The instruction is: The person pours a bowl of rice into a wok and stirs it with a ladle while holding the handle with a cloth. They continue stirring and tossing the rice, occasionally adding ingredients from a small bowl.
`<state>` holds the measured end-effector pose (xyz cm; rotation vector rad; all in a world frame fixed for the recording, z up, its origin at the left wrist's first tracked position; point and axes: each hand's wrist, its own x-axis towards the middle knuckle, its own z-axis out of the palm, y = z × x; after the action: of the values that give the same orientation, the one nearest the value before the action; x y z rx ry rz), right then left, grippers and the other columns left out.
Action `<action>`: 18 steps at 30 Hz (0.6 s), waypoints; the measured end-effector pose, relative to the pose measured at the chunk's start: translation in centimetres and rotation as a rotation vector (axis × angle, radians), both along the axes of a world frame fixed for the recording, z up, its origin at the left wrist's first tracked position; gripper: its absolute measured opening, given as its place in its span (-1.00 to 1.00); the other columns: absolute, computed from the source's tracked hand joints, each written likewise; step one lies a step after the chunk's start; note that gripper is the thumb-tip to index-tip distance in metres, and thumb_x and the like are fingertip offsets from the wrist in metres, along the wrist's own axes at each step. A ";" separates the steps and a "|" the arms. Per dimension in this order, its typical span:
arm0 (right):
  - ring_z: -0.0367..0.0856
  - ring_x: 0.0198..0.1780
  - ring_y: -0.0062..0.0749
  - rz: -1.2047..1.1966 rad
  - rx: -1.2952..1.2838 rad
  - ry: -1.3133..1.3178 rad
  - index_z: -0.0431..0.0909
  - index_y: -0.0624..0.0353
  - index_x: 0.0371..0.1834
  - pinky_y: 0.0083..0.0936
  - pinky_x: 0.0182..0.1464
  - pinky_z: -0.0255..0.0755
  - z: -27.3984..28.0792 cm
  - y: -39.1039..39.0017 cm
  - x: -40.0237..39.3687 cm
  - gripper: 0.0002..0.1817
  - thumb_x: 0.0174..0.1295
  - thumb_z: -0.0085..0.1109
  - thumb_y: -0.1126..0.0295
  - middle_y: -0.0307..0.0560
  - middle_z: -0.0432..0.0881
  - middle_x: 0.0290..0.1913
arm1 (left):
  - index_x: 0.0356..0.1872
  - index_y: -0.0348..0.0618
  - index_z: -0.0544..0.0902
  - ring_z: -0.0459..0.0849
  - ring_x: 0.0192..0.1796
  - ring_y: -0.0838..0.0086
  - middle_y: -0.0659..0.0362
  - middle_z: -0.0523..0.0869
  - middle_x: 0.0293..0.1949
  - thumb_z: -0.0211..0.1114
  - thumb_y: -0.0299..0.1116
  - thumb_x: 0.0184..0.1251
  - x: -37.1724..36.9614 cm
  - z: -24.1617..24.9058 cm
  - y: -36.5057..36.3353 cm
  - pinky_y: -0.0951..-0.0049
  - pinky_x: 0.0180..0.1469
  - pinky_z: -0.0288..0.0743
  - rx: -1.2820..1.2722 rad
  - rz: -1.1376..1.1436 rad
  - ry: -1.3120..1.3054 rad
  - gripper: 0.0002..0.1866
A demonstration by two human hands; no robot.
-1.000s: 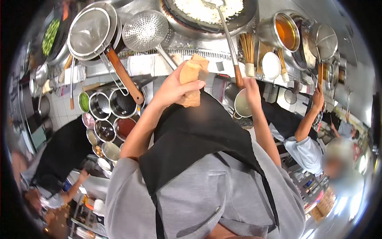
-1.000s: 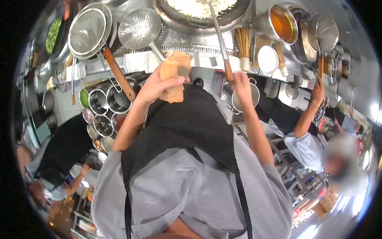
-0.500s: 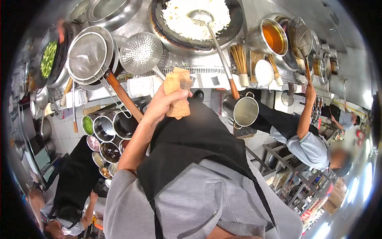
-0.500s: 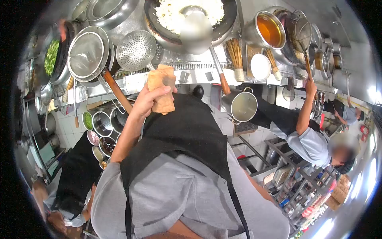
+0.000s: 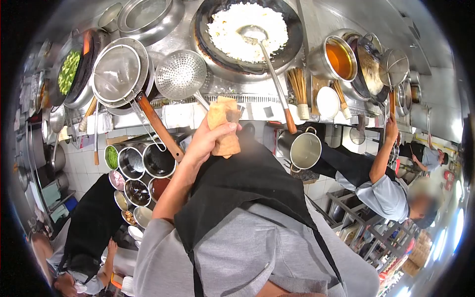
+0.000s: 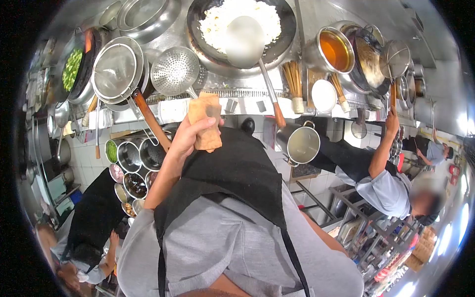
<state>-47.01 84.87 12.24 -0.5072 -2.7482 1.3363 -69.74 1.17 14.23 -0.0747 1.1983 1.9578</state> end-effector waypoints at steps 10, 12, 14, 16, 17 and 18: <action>0.48 -0.23 -0.70 0.089 0.133 0.006 0.16 0.29 0.47 -0.84 -0.29 0.41 -0.4 -0.8 -0.4 -0.39 0.31 -0.06 0.57 -0.17 0.55 -0.02 | 0.20 -0.26 0.42 0.72 -0.25 0.34 0.01 0.70 -0.16 0.32 -0.36 0.29 1.0 -0.4 1.0 0.32 -0.19 0.66 -0.016 0.055 -0.033 -0.51; 0.49 -0.22 -0.70 0.186 0.151 0.005 0.16 0.30 0.47 -0.84 -0.28 0.41 -0.3 -1.4 -0.7 -0.39 0.30 -0.06 0.58 -0.16 0.56 -0.01 | 0.20 -0.26 0.41 0.73 -0.25 0.33 0.01 0.70 -0.16 0.32 -0.36 0.29 1.1 -0.6 1.3 0.31 -0.19 0.66 -0.010 0.051 -0.031 -0.51; 0.50 -0.19 -0.70 0.236 -0.634 0.100 0.20 0.30 0.44 -0.86 -0.23 0.42 0.5 -4.1 -1.3 -0.41 0.29 -0.05 0.59 -0.16 0.57 0.05 | 0.22 -0.20 0.42 0.70 -0.16 0.42 0.09 0.70 -0.15 0.38 -0.39 0.26 1.2 -0.7 1.6 0.39 -0.16 0.63 0.034 0.051 -0.083 -0.48; 0.55 -0.16 -0.66 0.201 -0.404 0.020 0.27 0.29 0.41 -0.83 -0.17 0.46 -2.2 -2.1 0.3 -0.43 0.27 -0.05 0.63 -0.17 0.57 0.11 | 0.22 -0.20 0.42 0.70 -0.15 0.41 0.09 0.70 -0.14 0.38 -0.40 0.26 1.3 -0.8 1.7 0.39 -0.14 0.62 0.039 0.037 -0.087 -0.48; 0.57 -0.16 -0.61 0.118 -0.085 -0.036 0.29 0.29 0.40 -0.77 -0.17 0.48 -3.3 -2.2 0.4 -0.42 0.25 -0.03 0.63 -0.13 0.57 0.12 | 0.21 -0.20 0.43 0.70 -0.14 0.41 0.09 0.70 -0.13 0.38 -0.40 0.26 1.3 -0.8 1.8 0.39 -0.12 0.62 0.045 0.028 -0.089 -0.49; 0.60 -0.16 -0.55 0.033 0.234 -0.091 0.31 0.28 0.39 -0.72 -0.17 0.50 -4.0 -2.0 0.6 -0.42 0.23 -0.01 0.63 -0.10 0.57 0.12 | 0.21 -0.20 0.43 0.70 -0.14 0.41 0.09 0.70 -0.13 0.38 -0.40 0.26 1.5 -1.0 1.9 0.39 -0.12 0.62 0.045 0.027 -0.087 -0.49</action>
<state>-46.46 82.91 8.26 -0.5206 -2.9458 1.0015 -68.24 3.11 13.21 -0.1524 1.1019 1.9834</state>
